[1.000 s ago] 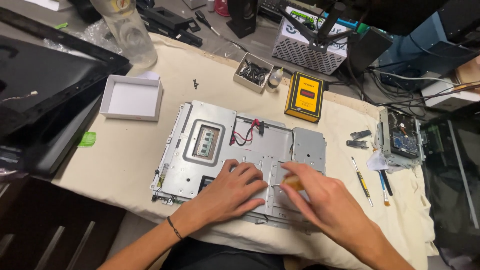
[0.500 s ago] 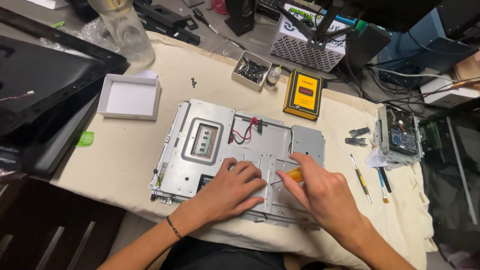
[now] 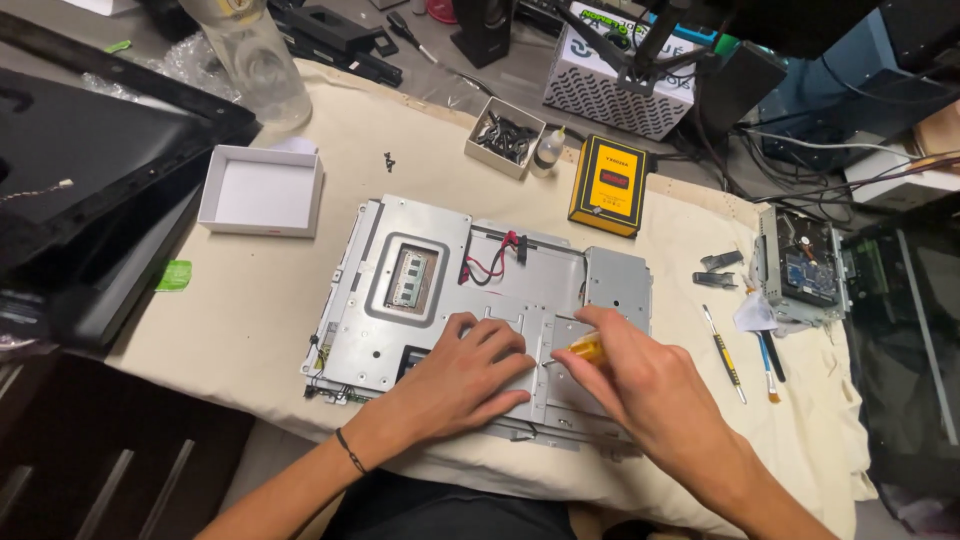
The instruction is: The person uses a yellow screwdriver to remove screws from a silver electronic chassis. They then insert a green circuit board into a slot, place a metal cover over it, and secure the cover with screws. Finally, they pick up a hard drive and a metal bracket.
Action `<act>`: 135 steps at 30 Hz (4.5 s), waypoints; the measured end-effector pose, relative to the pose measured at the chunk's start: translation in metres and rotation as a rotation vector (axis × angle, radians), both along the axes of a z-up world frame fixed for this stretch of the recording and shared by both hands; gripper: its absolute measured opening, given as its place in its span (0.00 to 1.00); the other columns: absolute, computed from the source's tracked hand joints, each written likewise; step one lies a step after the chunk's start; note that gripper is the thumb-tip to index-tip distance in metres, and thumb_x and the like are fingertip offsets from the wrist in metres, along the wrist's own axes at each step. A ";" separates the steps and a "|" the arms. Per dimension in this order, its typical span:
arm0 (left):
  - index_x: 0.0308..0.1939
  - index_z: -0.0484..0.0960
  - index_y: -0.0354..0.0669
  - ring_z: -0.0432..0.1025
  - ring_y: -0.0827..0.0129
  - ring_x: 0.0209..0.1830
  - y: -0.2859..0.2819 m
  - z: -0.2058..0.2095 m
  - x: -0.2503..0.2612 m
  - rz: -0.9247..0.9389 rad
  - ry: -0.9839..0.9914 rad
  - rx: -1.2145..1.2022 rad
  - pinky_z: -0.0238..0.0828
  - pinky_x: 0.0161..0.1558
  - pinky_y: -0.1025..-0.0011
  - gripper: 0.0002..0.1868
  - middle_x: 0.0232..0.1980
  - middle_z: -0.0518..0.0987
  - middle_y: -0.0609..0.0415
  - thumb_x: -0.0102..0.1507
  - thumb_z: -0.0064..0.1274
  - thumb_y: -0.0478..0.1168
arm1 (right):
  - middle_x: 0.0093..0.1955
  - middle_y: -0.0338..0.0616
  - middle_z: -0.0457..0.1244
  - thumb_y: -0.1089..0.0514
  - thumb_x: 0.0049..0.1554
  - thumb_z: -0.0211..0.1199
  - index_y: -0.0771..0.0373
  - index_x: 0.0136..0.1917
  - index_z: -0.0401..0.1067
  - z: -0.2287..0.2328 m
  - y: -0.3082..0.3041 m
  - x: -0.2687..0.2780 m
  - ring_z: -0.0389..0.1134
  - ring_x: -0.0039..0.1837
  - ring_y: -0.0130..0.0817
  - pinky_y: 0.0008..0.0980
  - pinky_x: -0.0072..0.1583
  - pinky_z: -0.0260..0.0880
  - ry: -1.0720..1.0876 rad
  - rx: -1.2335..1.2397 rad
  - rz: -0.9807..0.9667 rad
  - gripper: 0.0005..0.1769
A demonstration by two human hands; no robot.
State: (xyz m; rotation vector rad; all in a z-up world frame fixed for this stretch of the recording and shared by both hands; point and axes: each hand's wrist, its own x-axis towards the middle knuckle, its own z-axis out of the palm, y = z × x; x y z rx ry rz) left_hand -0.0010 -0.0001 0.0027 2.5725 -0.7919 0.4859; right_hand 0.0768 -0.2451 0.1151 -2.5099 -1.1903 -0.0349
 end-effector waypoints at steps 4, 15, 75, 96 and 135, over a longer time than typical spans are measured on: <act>0.58 0.80 0.49 0.71 0.52 0.62 0.000 0.000 0.001 0.005 -0.002 -0.003 0.63 0.62 0.46 0.16 0.60 0.77 0.49 0.76 0.53 0.54 | 0.75 0.50 0.64 0.56 0.68 0.63 0.61 0.82 0.58 0.019 0.004 -0.003 0.78 0.61 0.38 0.40 0.62 0.76 0.208 0.034 0.157 0.33; 0.59 0.80 0.49 0.72 0.52 0.62 0.000 0.000 0.000 0.003 -0.009 -0.001 0.63 0.63 0.46 0.16 0.60 0.78 0.50 0.77 0.53 0.54 | 0.44 0.39 0.76 0.45 0.63 0.74 0.57 0.69 0.69 -0.010 -0.002 0.005 0.78 0.38 0.39 0.42 0.40 0.76 -0.044 0.053 -0.071 0.27; 0.59 0.81 0.52 0.73 0.57 0.60 0.001 -0.002 0.002 0.005 0.059 -0.002 0.61 0.63 0.49 0.15 0.60 0.79 0.54 0.76 0.53 0.54 | 0.85 0.63 0.51 0.17 0.56 0.62 0.60 0.87 0.55 -0.081 -0.196 0.202 0.48 0.85 0.62 0.63 0.79 0.51 0.060 -0.052 -1.097 0.63; 0.57 0.80 0.52 0.72 0.56 0.60 0.001 -0.003 0.003 -0.009 0.051 0.013 0.61 0.62 0.49 0.14 0.60 0.78 0.54 0.77 0.52 0.54 | 0.68 0.55 0.55 0.43 0.50 0.82 0.65 0.71 0.63 -0.055 -0.167 0.163 0.56 0.71 0.52 0.51 0.71 0.56 -0.406 0.265 -0.690 0.46; 0.80 0.70 0.48 0.64 0.51 0.83 0.038 -0.014 0.158 0.145 0.335 0.218 0.54 0.80 0.44 0.33 0.85 0.67 0.41 0.73 0.56 0.54 | 0.78 0.68 0.61 0.38 0.36 0.95 0.58 0.68 0.62 -0.097 -0.073 -0.012 0.69 0.78 0.61 0.56 0.76 0.69 -0.306 0.460 0.044 0.58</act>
